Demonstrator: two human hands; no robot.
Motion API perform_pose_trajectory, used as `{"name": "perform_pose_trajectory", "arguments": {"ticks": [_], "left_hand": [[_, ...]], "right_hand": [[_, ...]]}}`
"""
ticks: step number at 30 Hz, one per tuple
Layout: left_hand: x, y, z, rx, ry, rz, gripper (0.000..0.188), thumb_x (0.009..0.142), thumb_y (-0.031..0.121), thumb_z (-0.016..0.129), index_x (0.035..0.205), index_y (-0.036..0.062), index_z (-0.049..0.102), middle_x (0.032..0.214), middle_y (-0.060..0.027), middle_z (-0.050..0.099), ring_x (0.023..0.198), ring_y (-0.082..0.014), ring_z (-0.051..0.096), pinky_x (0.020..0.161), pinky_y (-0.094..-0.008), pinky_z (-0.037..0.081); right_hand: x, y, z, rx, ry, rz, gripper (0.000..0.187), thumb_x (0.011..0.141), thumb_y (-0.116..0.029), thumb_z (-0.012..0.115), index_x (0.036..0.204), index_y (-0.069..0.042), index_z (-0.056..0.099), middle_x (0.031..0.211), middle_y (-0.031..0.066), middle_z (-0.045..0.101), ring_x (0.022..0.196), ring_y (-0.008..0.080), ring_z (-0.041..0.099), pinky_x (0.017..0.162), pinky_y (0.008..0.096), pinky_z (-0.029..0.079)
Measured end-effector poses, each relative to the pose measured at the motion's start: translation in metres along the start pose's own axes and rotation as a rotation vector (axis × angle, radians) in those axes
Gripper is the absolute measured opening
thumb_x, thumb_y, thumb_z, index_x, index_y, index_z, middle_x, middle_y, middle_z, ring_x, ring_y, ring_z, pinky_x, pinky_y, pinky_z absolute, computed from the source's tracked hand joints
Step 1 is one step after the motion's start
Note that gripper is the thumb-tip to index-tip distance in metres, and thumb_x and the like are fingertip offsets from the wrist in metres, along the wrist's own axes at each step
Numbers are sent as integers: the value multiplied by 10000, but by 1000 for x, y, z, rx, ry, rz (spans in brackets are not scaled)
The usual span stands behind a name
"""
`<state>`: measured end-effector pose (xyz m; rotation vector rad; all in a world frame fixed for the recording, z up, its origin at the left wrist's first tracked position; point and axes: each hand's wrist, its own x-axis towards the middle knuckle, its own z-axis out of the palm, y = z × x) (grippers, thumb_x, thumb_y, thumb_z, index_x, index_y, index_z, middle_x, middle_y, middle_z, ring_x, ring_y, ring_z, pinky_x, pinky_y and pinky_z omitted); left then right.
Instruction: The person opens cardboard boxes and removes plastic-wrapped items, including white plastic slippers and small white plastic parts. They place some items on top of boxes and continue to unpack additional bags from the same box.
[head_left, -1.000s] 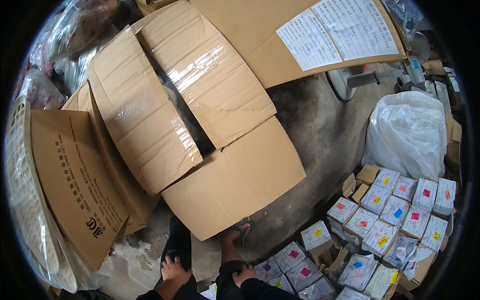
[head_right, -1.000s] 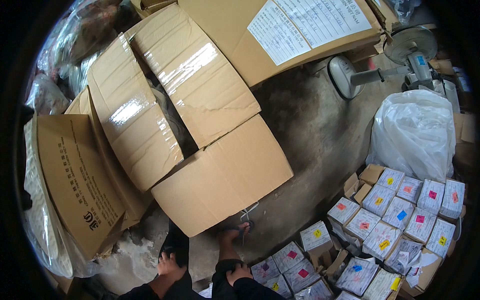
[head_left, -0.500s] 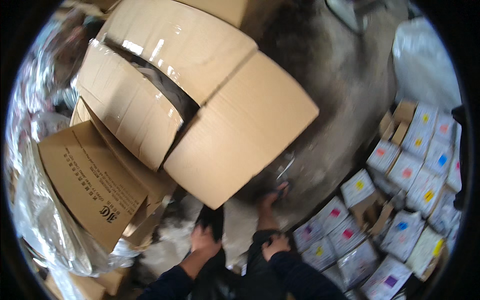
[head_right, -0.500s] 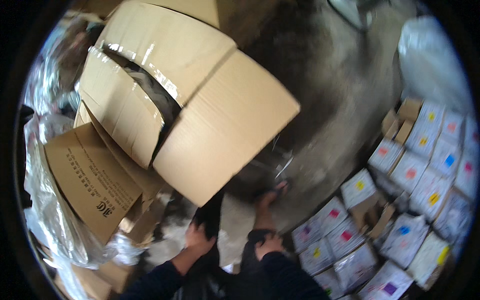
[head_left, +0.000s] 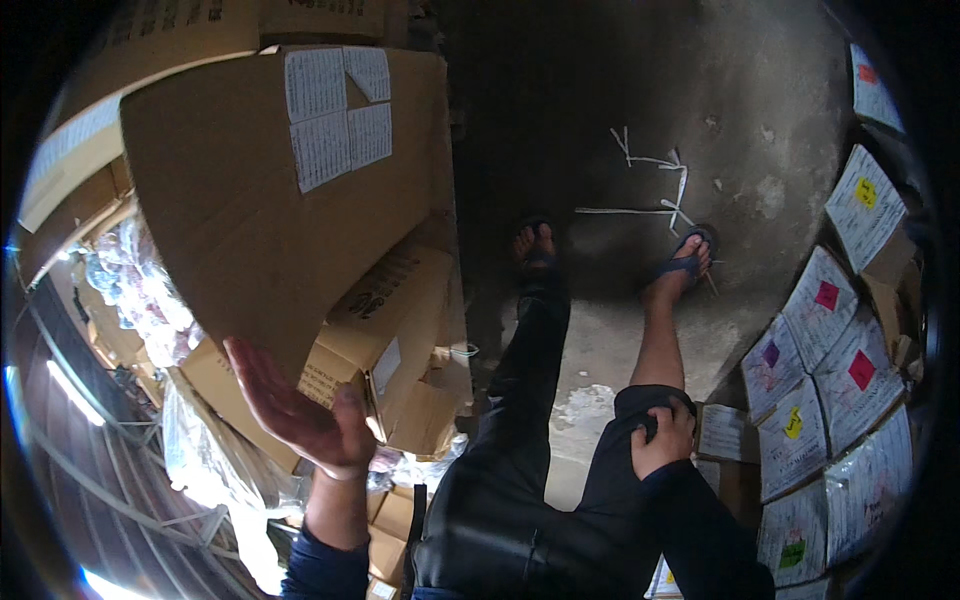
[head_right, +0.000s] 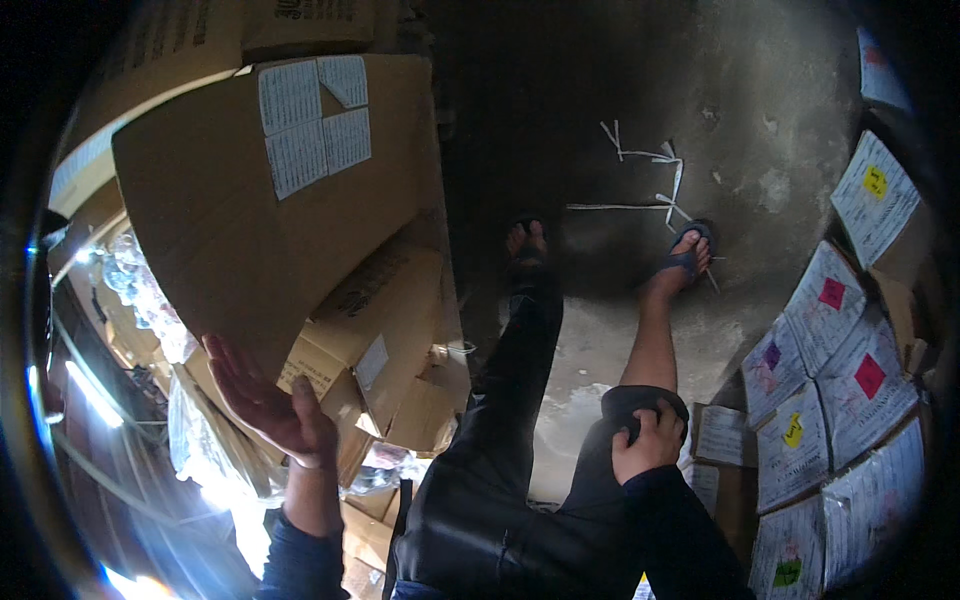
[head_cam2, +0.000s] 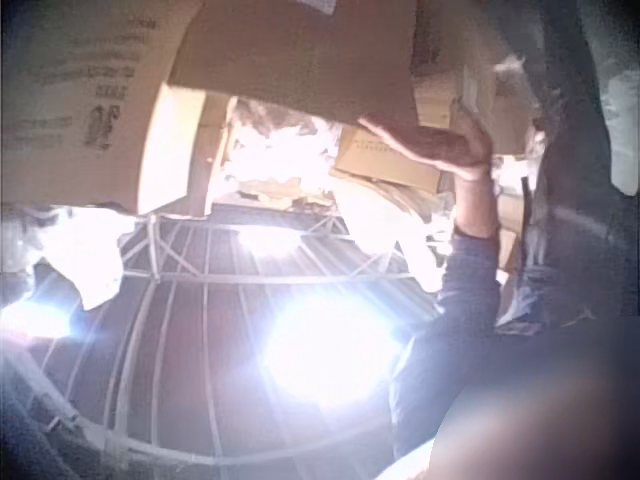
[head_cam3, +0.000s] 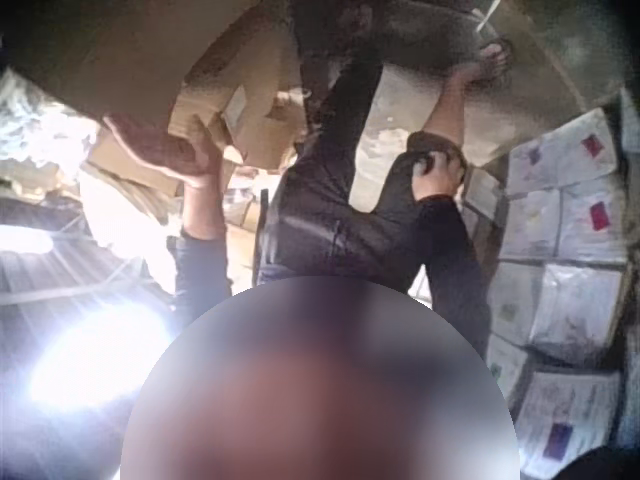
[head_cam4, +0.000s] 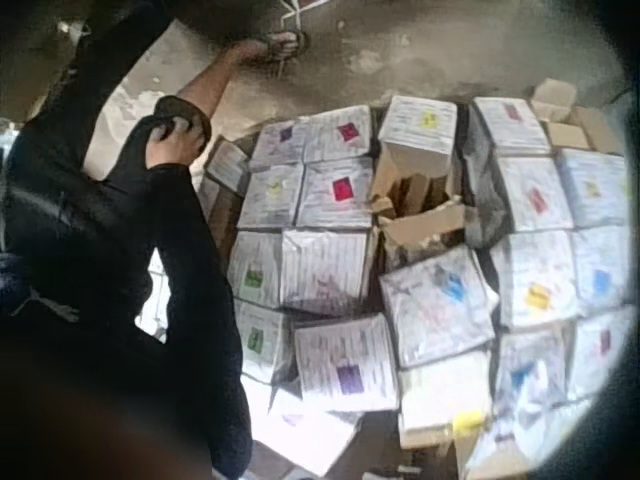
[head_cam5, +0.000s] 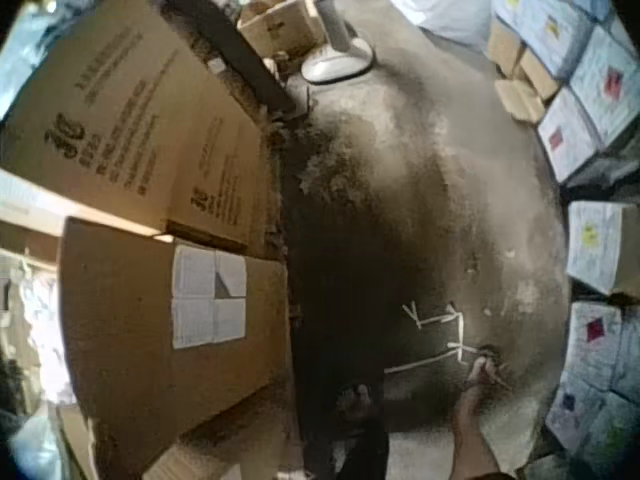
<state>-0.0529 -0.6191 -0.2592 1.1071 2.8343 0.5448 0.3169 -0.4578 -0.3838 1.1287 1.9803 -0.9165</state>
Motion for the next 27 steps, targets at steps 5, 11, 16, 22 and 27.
{"name": "perform_pose_trajectory", "arguments": {"ticks": [5,11,16,22,27], "left_hand": [[34,-35,-11,427,-142,-110,931,873,240,656,1517,-37,43,1555,-319,117,1459,-450,127,1183,-521,145],[64,-106,41,383,-350,-573,1207,796,455,757,1496,-88,-62,1553,-356,47,1472,-436,62,1197,-454,138],[59,-134,66,403,-577,-389,1296,772,472,777,1460,-108,-156,1535,-378,-93,1463,-462,-57,1199,-467,100],[78,-139,49,440,-878,-477,1393,770,523,760,1366,-143,-309,1479,-426,-205,1443,-497,-113,1203,-439,91],[93,-136,44,476,-1080,-539,1446,776,560,744,1279,-141,-416,1431,-449,-280,1422,-496,-186,1206,-417,80]], "right_hand": [[-7,8,7,116,-24,52,298,743,-123,679,1020,-28,624,1341,257,452,1233,449,415,1062,518,340],[-14,13,16,252,-17,82,258,754,-82,651,996,-17,589,1353,272,423,1264,454,395,1078,534,315],[-19,11,25,244,-19,171,253,752,-68,642,996,-26,590,1351,253,431,1286,455,381,1079,535,314],[-18,3,33,345,12,218,269,712,20,617,968,-35,556,1354,233,408,1303,441,357,1094,512,293],[-16,-4,35,358,33,232,258,717,24,614,962,-36,557,1359,227,406,1310,437,352,1094,517,290]]}}
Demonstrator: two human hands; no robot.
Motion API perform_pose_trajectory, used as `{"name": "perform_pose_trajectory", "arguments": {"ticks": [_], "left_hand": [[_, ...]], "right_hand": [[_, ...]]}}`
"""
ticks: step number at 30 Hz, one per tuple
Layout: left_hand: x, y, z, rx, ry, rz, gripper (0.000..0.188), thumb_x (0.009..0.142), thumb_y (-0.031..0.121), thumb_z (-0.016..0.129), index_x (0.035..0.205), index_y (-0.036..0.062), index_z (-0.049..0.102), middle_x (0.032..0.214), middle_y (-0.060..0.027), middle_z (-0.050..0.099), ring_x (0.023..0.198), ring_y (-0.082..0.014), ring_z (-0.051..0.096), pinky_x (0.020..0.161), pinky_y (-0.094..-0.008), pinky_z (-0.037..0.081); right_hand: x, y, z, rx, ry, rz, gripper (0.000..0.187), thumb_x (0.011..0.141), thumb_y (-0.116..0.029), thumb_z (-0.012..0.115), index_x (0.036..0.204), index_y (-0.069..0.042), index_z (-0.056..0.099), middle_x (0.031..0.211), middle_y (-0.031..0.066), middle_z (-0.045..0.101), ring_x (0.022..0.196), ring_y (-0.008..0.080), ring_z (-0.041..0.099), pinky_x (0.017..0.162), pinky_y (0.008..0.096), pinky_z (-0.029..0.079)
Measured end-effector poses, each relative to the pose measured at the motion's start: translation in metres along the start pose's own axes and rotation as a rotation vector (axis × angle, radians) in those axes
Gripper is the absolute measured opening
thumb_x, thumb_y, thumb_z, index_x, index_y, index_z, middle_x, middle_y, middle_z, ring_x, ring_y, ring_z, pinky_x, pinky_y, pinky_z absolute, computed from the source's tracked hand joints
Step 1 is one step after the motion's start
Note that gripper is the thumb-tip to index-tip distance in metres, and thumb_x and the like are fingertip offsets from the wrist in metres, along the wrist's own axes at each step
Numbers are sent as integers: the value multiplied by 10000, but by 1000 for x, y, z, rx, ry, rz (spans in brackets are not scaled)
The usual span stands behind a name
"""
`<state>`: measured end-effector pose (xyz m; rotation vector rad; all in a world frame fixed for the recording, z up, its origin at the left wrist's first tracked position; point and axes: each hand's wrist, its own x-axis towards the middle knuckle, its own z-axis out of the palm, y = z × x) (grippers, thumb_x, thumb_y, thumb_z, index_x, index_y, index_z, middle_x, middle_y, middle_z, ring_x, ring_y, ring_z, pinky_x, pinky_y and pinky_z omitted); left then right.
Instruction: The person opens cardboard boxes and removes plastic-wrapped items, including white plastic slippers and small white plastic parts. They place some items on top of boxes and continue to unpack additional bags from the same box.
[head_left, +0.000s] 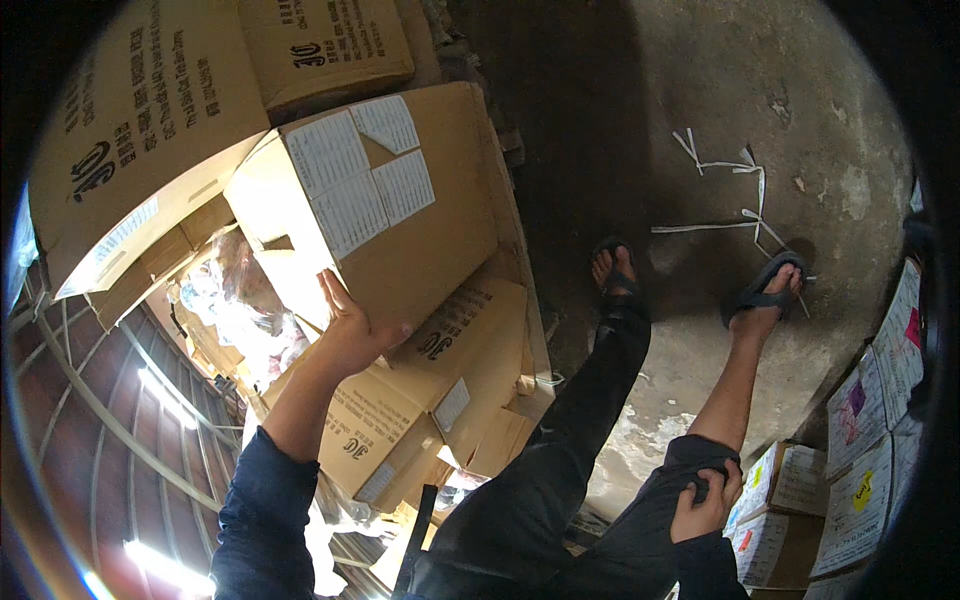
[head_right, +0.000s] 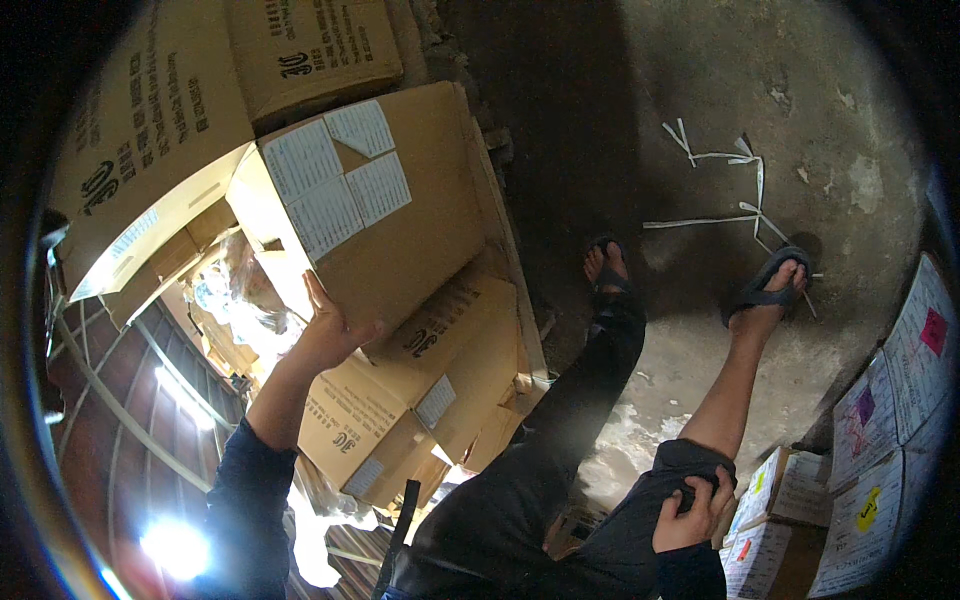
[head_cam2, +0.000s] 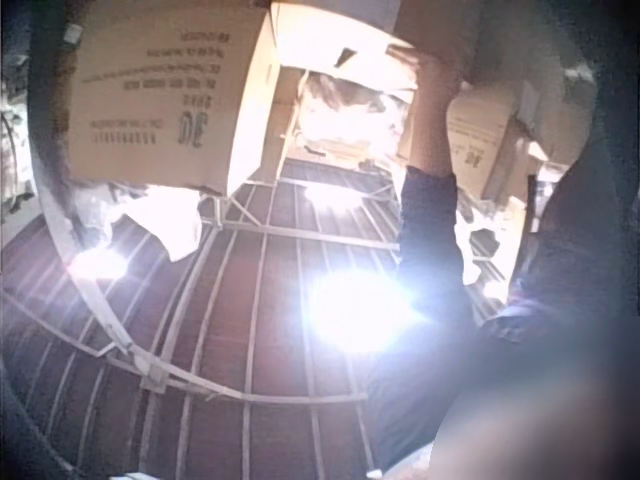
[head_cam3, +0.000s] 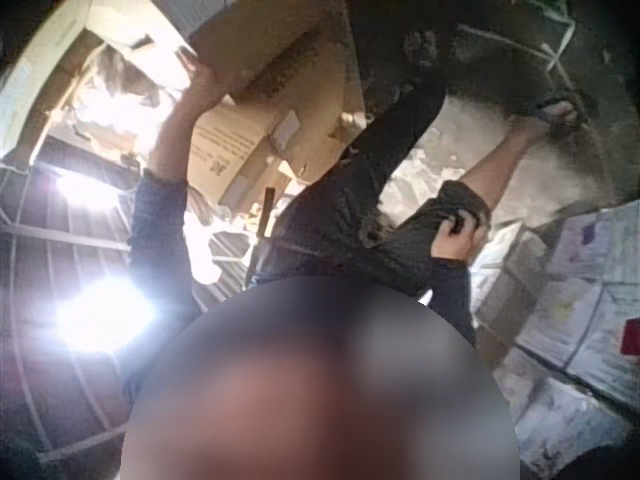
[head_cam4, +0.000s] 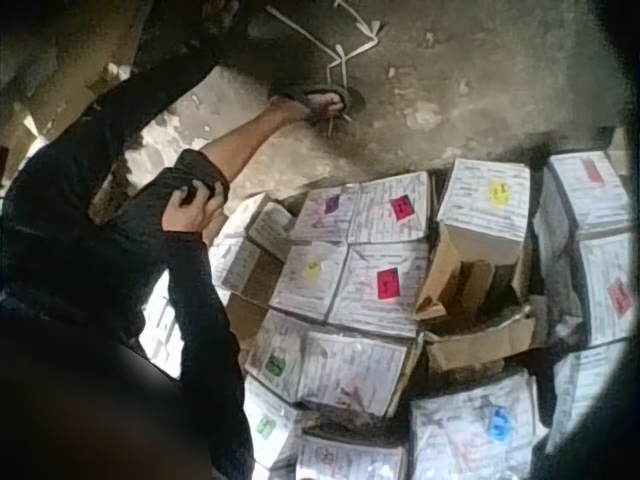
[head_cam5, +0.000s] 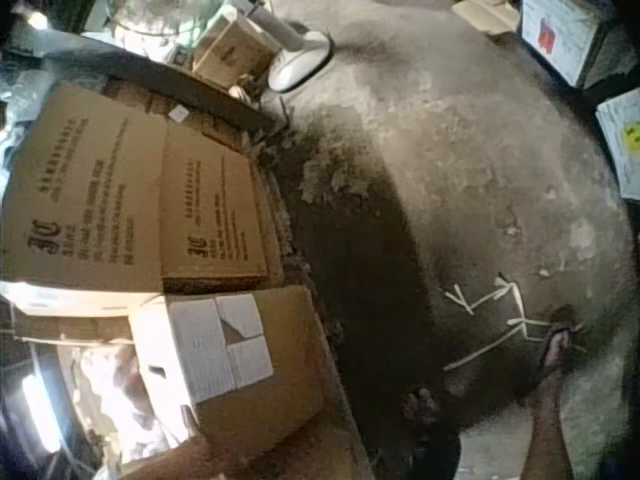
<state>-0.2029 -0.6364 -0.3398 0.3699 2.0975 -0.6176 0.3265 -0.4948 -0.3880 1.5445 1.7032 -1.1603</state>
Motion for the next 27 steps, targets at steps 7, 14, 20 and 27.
{"name": "perform_pose_trajectory", "arguments": {"ticks": [7,14,20,27], "left_hand": [[0,-1,1,-11,26,57,1455,776,546,753,1261,-129,-441,1412,-444,-323,1390,-513,-252,1205,-426,47],[-1,2,-3,-23,-39,-5,1453,778,541,756,1267,-124,-440,1413,-434,-334,1390,-492,-271,1206,-421,37],[4,-7,-5,-3,-76,75,1454,789,543,748,1240,-126,-462,1393,-437,-358,1393,-500,-249,1205,-412,75],[7,-2,-10,94,-184,-9,1456,799,564,727,1201,-123,-492,1354,-468,-371,1377,-527,-253,1203,-407,78]], "right_hand": [[2,-9,0,-65,-11,-26,245,712,20,620,942,-40,561,1362,230,407,1300,445,359,1087,530,290],[5,-14,1,-104,6,-62,242,709,26,623,929,-51,560,1351,243,417,1292,453,360,1079,536,291],[8,-19,-1,-147,21,-49,224,692,-21,660,900,-53,586,1320,231,465,1263,443,406,1069,563,305],[8,-19,1,-164,41,-60,243,670,-10,663,894,-58,581,1315,226,476,1253,437,424,1053,555,326]]}}
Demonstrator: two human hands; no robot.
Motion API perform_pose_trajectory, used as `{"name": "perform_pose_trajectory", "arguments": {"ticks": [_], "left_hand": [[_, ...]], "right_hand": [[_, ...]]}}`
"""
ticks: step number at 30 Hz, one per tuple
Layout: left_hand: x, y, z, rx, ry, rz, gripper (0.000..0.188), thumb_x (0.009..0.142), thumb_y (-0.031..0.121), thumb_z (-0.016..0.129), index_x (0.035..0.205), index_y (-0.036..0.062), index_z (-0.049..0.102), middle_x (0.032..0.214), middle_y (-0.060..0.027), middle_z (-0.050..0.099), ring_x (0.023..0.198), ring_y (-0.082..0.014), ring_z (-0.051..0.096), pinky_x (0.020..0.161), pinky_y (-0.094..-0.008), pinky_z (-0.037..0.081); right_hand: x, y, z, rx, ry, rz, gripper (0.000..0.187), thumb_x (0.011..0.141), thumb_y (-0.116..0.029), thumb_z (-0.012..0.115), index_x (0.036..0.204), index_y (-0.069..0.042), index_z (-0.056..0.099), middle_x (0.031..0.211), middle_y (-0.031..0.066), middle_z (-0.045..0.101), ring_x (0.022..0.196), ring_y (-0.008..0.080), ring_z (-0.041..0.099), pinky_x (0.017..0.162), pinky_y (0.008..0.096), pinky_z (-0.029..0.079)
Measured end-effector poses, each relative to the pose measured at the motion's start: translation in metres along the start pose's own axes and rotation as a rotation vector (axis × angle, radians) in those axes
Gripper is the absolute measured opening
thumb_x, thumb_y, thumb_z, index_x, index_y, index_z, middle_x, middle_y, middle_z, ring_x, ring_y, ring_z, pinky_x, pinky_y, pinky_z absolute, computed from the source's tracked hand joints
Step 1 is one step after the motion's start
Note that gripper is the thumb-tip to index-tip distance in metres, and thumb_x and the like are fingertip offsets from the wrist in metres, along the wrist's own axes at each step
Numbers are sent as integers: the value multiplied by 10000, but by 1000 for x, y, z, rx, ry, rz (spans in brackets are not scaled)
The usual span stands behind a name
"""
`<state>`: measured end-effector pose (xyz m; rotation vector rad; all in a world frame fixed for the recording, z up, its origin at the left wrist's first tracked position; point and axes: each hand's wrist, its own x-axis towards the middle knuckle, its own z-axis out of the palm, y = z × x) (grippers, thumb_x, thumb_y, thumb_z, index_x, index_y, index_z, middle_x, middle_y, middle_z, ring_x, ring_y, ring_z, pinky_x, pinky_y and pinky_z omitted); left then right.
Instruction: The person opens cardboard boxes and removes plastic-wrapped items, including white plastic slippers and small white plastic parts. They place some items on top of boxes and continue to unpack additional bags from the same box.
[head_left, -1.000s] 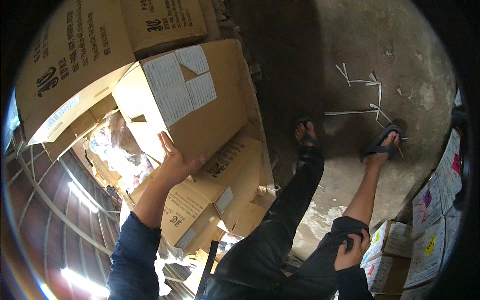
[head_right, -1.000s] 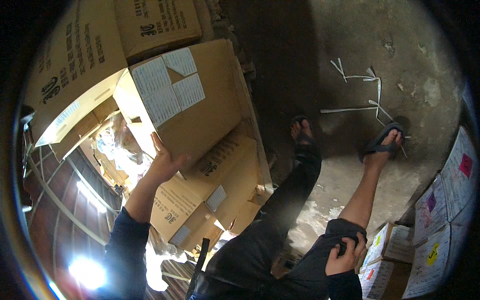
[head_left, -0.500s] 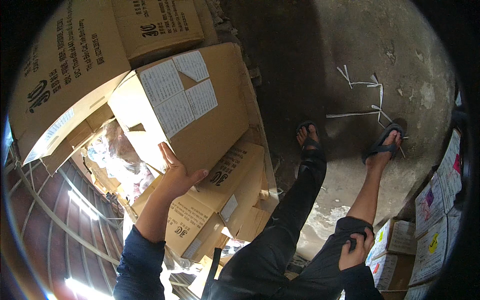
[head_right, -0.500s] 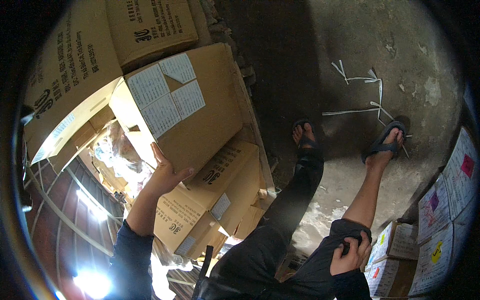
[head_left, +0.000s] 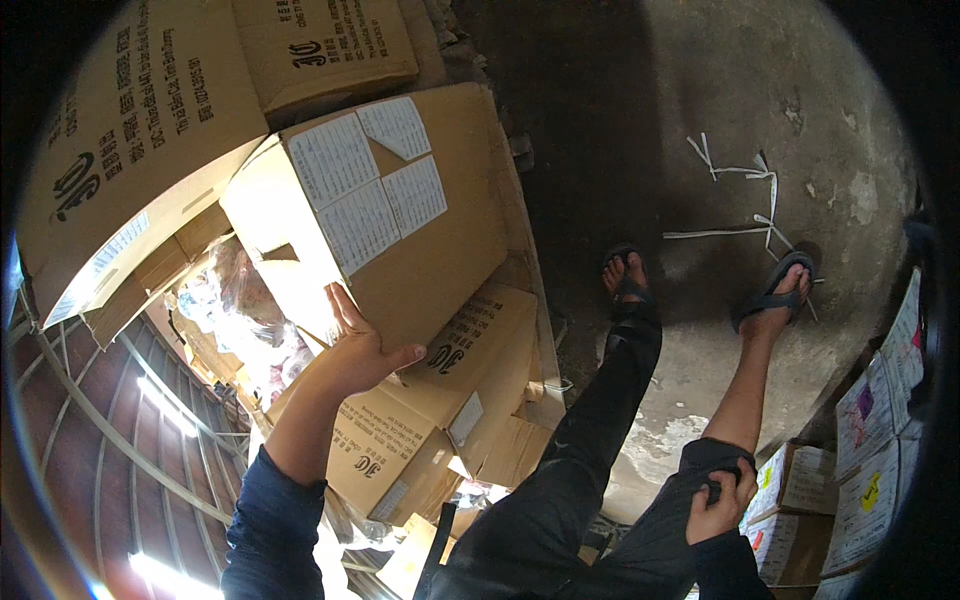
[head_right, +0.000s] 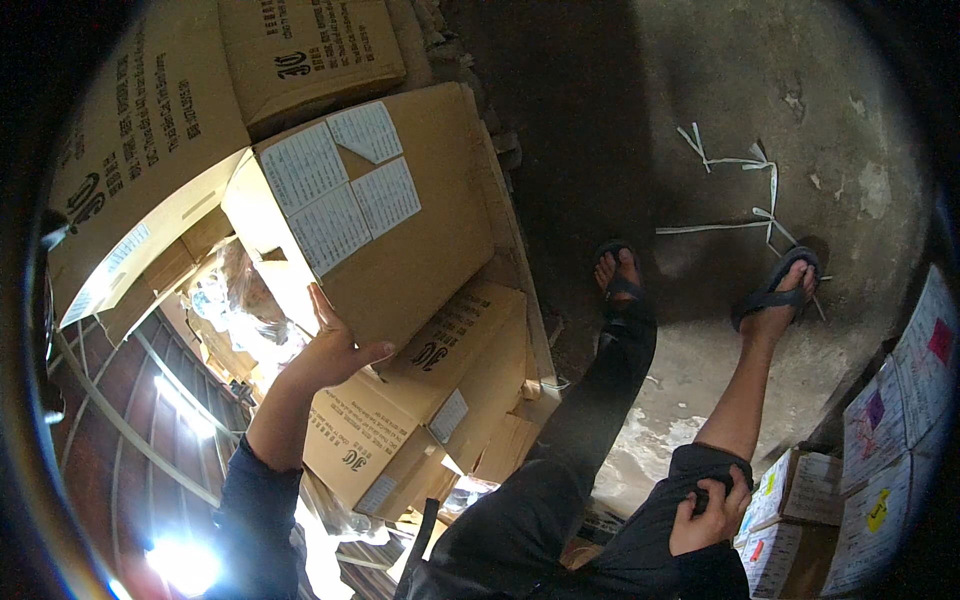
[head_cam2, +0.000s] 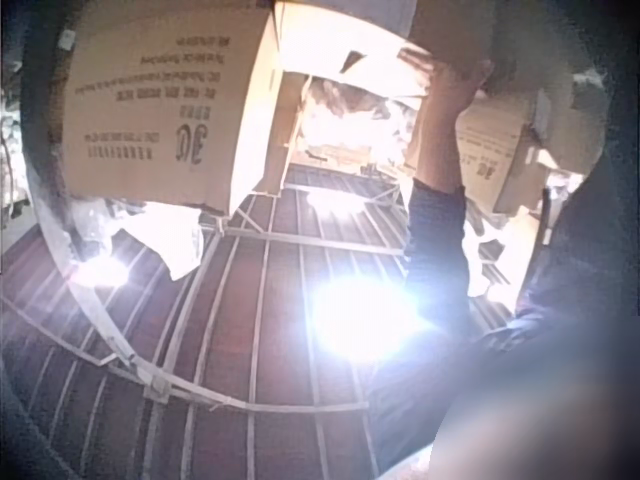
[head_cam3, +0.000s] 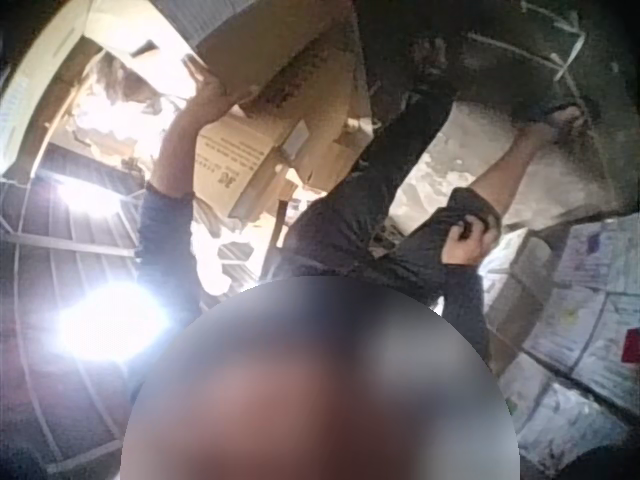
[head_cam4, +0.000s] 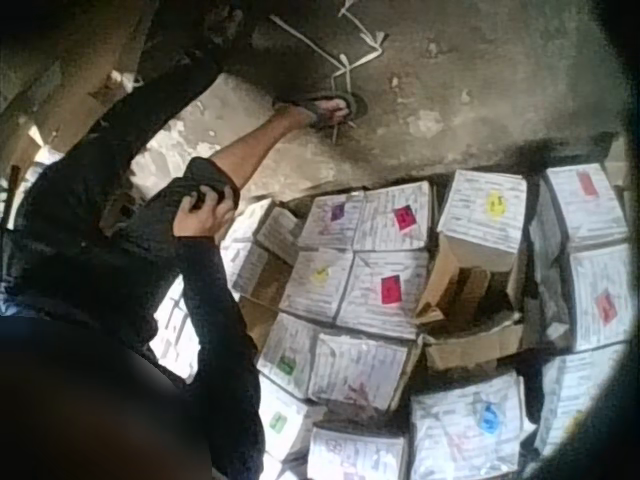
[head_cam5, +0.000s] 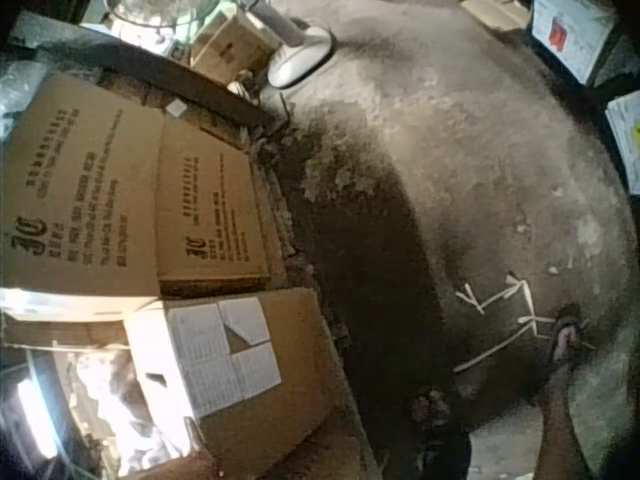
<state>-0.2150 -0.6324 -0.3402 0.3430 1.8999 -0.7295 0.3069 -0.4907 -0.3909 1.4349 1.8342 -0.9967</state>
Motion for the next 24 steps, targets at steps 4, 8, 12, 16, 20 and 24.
{"name": "perform_pose_trajectory", "arguments": {"ticks": [4,8,12,16,20,24], "left_hand": [[-2,10,-5,141,-32,-66,1457,799,585,714,1192,-133,-490,1352,-470,-369,1373,-538,-251,1204,-410,76],[-3,11,-7,79,-14,-61,1457,798,593,710,1188,-136,-490,1348,-479,-363,1368,-549,-251,1205,-401,84],[-2,7,-2,94,-10,-54,1449,796,601,705,1215,-154,-459,1344,-488,-355,1371,-570,-214,1208,-403,94],[-2,9,1,199,79,20,1418,808,588,698,1249,-179,-411,1339,-491,-355,1389,-584,-123,1210,-404,112],[-5,16,-6,129,-36,-82,1392,822,567,692,1261,-186,-394,1340,-496,-344,1408,-574,0,1208,-380,151],[-7,22,-11,159,-40,-88,1386,828,570,683,1259,-182,-399,1345,-505,-322,1410,-566,59,1204,-363,169]], "right_hand": [[-1,1,2,40,-12,1,257,670,31,637,907,-43,572,1342,239,443,1264,442,395,1061,535,318],[0,-4,4,13,14,-39,259,671,-8,658,914,-56,582,1336,223,463,1247,451,420,1040,563,337],[3,-13,7,-16,-26,-85,294,673,-24,668,952,-64,583,1343,220,460,1233,457,415,1009,567,341],[5,-19,7,-29,-51,-112,316,680,-41,680,979,-75,583,1360,216,448,1234,447,409,994,563,329],[6,-21,7,-31,-46,-115,317,683,-42,684,982,-75,582,1371,212,438,1240,443,406,999,563,319],[5,-22,7,-78,-57,-92,323,678,-33,685,981,-71,581,1374,213,436,1243,442,407,1002,564,324]]}}
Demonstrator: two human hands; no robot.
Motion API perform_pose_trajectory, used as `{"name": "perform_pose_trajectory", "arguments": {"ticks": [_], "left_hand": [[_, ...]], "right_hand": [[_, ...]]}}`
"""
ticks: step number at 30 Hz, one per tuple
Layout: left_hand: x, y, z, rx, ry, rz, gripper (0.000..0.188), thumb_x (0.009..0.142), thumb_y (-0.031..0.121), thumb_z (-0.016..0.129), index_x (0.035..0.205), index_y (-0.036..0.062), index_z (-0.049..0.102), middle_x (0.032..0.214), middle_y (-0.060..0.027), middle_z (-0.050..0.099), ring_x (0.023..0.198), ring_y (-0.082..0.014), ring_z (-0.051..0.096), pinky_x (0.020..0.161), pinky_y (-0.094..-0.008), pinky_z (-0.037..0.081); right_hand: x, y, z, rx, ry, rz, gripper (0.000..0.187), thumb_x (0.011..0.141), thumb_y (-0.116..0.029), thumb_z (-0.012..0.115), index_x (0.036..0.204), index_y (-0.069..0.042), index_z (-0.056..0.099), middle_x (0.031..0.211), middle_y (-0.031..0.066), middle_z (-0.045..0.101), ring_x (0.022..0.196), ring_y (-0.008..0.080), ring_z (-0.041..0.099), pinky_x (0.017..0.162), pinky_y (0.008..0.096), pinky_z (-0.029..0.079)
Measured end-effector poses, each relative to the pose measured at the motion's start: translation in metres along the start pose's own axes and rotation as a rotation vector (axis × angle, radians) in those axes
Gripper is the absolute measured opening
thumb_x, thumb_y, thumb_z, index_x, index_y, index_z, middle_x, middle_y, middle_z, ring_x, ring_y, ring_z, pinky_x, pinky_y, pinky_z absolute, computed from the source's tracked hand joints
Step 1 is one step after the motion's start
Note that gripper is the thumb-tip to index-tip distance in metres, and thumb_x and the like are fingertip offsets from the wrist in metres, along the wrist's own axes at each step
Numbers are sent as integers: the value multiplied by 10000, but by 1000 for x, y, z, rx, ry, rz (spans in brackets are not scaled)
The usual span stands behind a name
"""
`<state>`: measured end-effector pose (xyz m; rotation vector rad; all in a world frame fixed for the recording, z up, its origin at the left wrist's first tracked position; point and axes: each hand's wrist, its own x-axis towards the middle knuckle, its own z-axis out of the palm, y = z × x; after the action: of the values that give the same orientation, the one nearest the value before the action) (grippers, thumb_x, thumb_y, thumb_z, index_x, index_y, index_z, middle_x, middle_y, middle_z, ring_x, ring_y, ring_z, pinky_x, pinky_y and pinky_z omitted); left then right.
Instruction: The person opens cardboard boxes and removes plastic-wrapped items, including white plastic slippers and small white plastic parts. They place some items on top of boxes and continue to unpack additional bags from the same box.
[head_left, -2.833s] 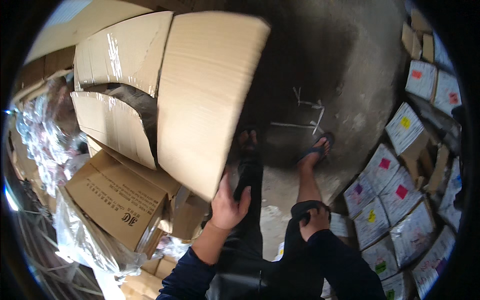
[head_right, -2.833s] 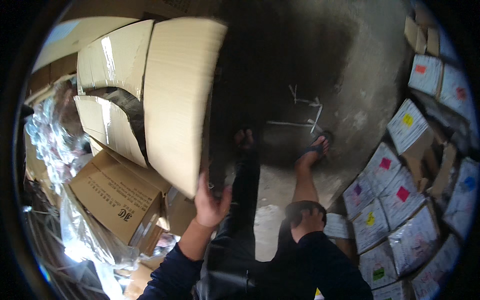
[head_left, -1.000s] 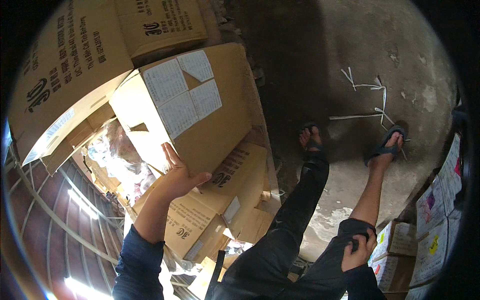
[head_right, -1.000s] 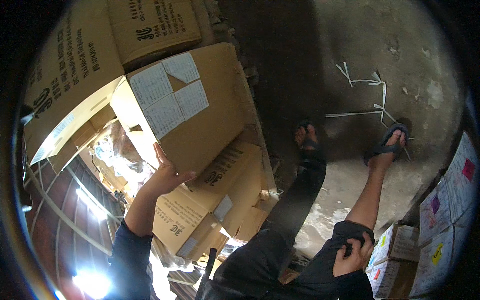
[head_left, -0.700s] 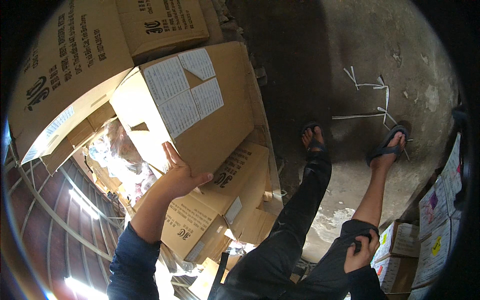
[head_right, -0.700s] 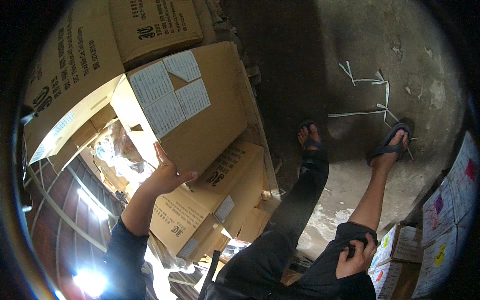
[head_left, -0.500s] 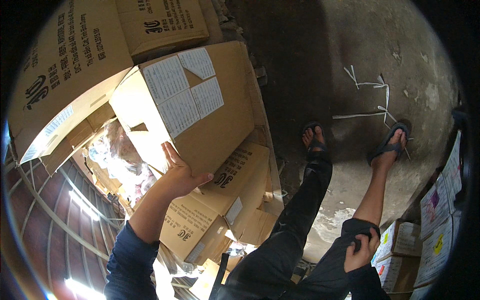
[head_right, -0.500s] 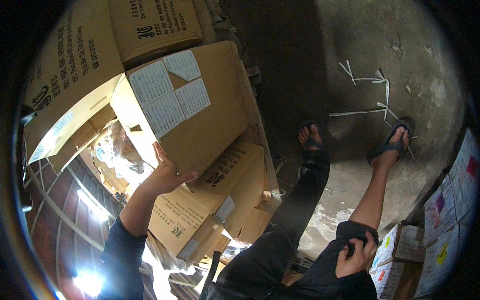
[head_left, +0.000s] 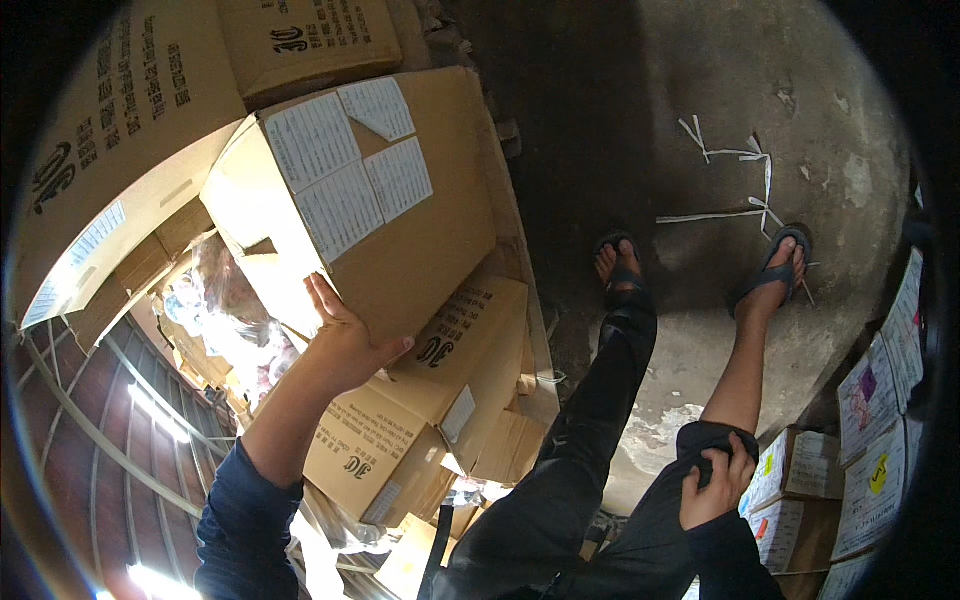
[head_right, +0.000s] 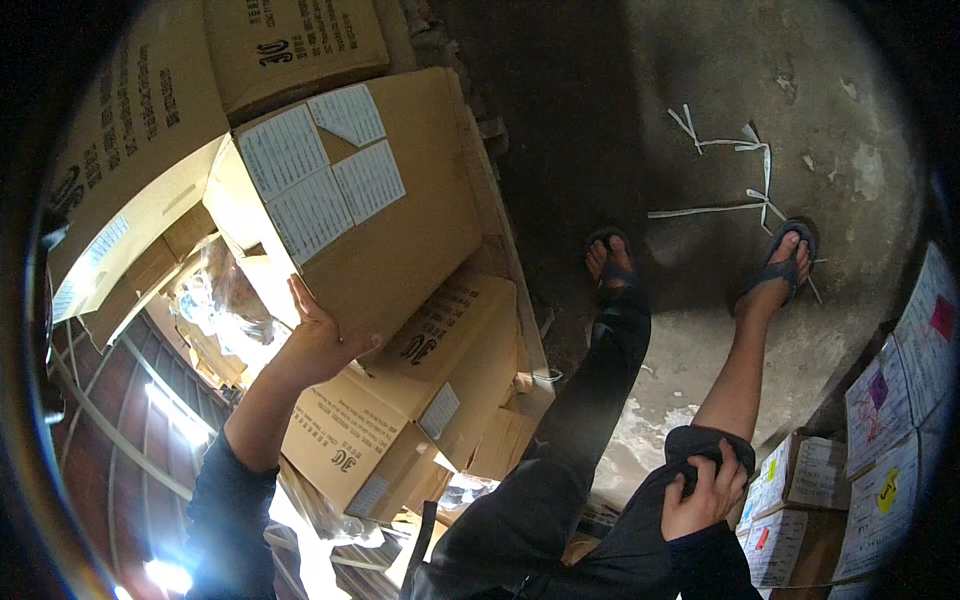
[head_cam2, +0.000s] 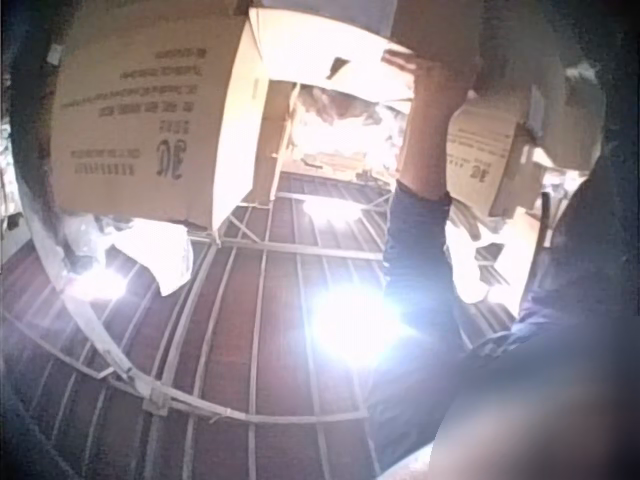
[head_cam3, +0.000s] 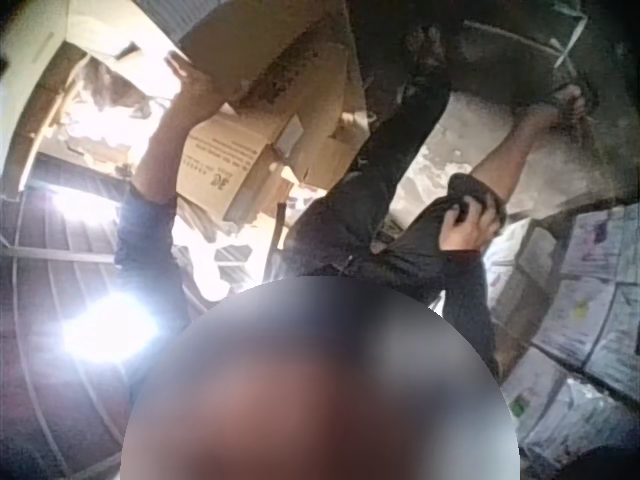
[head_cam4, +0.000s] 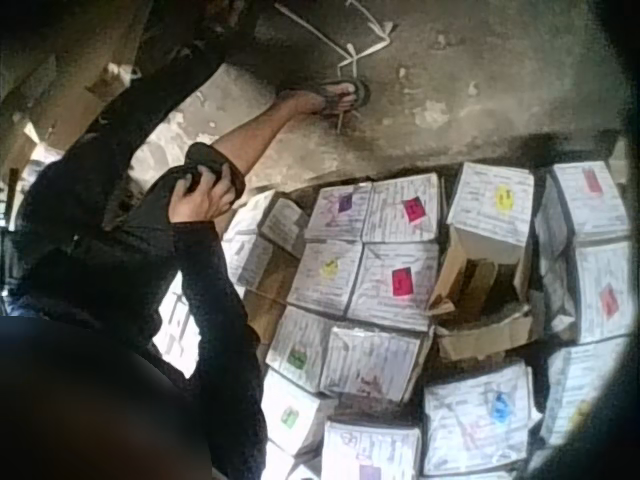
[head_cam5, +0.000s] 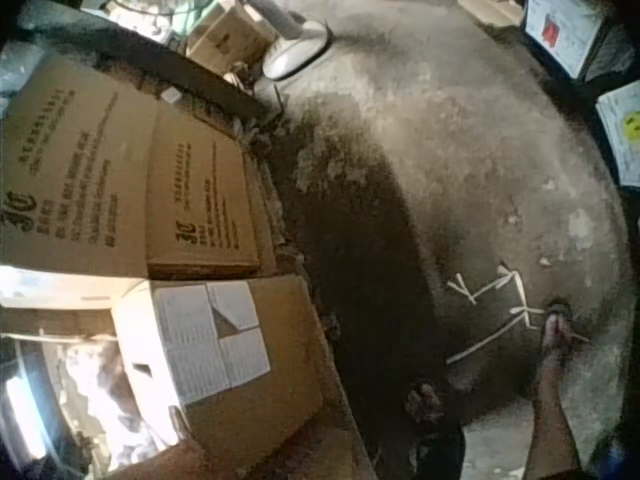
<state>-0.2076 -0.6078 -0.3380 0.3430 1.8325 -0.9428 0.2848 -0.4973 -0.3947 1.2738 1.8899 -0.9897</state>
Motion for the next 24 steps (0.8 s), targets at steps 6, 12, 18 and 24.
{"name": "perform_pose_trajectory", "arguments": {"ticks": [6,12,18,24], "left_hand": [[-1,5,0,48,21,-1,1374,846,564,667,1241,-181,-417,1346,-507,-315,1416,-546,92,1202,-360,178],[-2,5,-2,-20,5,-6,1372,847,572,660,1240,-186,-415,1353,-496,-324,1418,-548,52,1199,-367,186],[-1,1,5,-27,72,10,1376,840,554,679,1258,-155,-423,1375,-476,-323,1418,-535,117,1198,-361,196],[-3,2,1,-131,20,-37,1387,838,547,686,1241,-142,-447,1391,-464,-317,1399,-526,212,1175,-361,267]], "right_hand": [[1,-1,0,15,1,14,324,672,-26,684,978,-74,586,1376,211,439,1246,440,408,996,560,338],[0,-1,-1,-19,-10,19,327,668,-28,681,977,-77,588,1387,207,437,1242,433,412,994,555,338],[1,-1,1,26,20,0,326,658,-27,683,967,-77,593,1382,206,441,1242,434,409,999,559,330],[2,-6,-5,34,-26,34,316,673,4,660,975,-37,574,1361,252,442,1249,461,394,1058,550,306]]}}
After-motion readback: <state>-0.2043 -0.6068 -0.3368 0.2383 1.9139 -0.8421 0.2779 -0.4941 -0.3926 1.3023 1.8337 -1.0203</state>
